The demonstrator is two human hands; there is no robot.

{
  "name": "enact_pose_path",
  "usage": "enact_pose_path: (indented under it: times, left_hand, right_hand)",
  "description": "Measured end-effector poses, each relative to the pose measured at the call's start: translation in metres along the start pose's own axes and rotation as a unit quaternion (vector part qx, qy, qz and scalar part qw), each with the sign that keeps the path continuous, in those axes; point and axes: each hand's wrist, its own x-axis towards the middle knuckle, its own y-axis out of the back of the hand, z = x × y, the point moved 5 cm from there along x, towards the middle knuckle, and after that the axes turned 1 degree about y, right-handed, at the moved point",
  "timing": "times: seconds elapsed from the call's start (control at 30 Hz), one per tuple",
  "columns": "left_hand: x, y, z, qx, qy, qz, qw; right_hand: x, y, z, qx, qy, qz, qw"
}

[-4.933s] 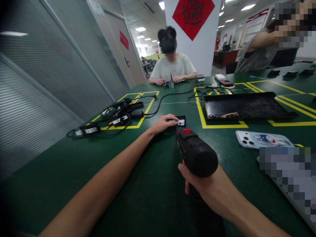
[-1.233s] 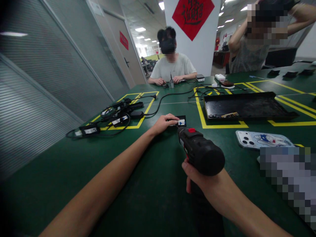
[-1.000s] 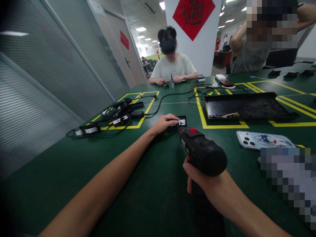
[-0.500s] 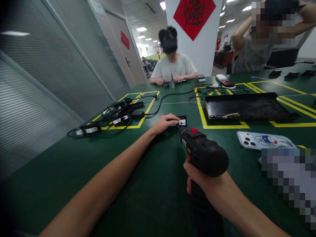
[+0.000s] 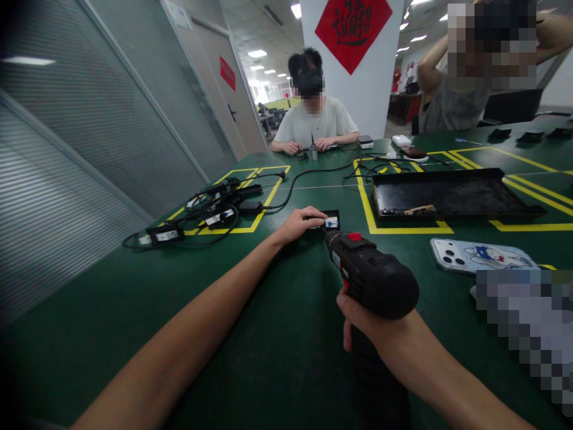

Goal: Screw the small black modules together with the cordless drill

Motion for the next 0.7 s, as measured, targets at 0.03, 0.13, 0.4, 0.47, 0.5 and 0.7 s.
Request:
enact_pose_path:
  times: [0.03,0.13,0.4,0.47,0.5,0.7]
  left_hand:
    - [0.0001,0.0000,-0.0004,0.000,0.000,0.000,1.000]
    - [0.0003,0.0002,-0.0005,-0.004,-0.003,0.001,1.000]
    - [0.0001,0.0005,0.0005,0.006,0.004,0.000,1.000]
    - [0.0003,0.0006,0.0001,0.005,0.001,-0.001,1.000]
    - [0.0005,0.0006,-0.0001,0.005,-0.002,-0.001,1.000]
    - [0.0007,-0.0001,-0.0014,0.009,-0.003,-0.006,1.000]
  right_hand:
    - [0.0000,0.0005,0.0002,-0.005,0.001,-0.002,1.000]
    - [-0.0003,0.0018,0.0017,-0.021,-0.008,-0.004,1.000]
    - [-0.0023,0.0004,-0.0070,0.001,-0.013,-0.024,1.000]
    - [-0.0031,0.0007,-0.0081,0.000,-0.020,-0.021,1.000]
    - [-0.0035,0.0010,-0.0082,0.001,-0.024,-0.017,1.000]
    - [-0.0040,0.0017,-0.0046,0.036,-0.034,0.005,0.999]
